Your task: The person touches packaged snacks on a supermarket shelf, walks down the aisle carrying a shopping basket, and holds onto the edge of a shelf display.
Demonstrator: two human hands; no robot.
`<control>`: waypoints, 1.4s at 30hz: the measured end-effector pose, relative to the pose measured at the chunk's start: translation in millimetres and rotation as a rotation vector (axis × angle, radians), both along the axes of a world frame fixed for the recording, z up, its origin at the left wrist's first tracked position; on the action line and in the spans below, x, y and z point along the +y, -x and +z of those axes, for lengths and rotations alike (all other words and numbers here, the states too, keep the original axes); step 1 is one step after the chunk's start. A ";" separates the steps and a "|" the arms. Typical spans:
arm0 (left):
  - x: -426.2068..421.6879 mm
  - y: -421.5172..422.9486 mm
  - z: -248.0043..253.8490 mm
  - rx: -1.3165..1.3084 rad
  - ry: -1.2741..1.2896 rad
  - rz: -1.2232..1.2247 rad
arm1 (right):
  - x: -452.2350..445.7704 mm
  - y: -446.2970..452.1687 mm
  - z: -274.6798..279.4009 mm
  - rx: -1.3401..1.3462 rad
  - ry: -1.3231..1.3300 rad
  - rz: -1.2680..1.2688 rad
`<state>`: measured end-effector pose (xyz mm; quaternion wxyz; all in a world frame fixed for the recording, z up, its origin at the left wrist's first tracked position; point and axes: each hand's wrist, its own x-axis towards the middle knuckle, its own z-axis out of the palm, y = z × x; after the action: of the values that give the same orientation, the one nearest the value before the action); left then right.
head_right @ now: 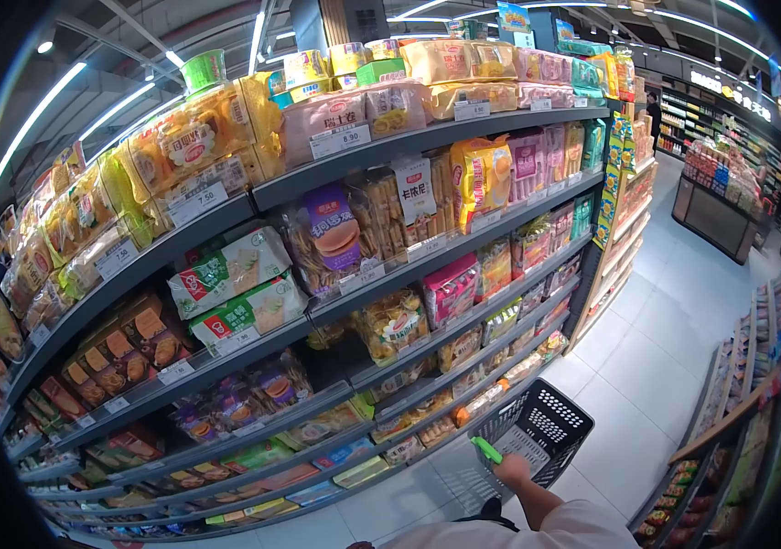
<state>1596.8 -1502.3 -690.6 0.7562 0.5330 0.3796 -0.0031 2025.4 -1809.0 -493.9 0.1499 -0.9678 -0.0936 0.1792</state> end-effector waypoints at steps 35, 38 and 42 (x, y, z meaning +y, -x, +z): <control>-136.2 -71.2 144.2 0.492 -0.115 0.317 | -11.2 -59.1 -53.6 0.057 -0.401 0.108; -135.9 -66.5 136.8 0.508 -0.069 0.294 | -11.0 -58.6 -49.2 0.080 -0.433 0.113; -133.3 -67.2 143.0 0.512 -0.132 0.287 | -11.7 -59.8 -66.5 0.081 -0.473 0.117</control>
<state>1664.0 -1635.7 -547.6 0.5924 0.5039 0.6285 -0.0058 2085.2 -1820.7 -560.4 0.3652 -0.8908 -0.1828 0.1991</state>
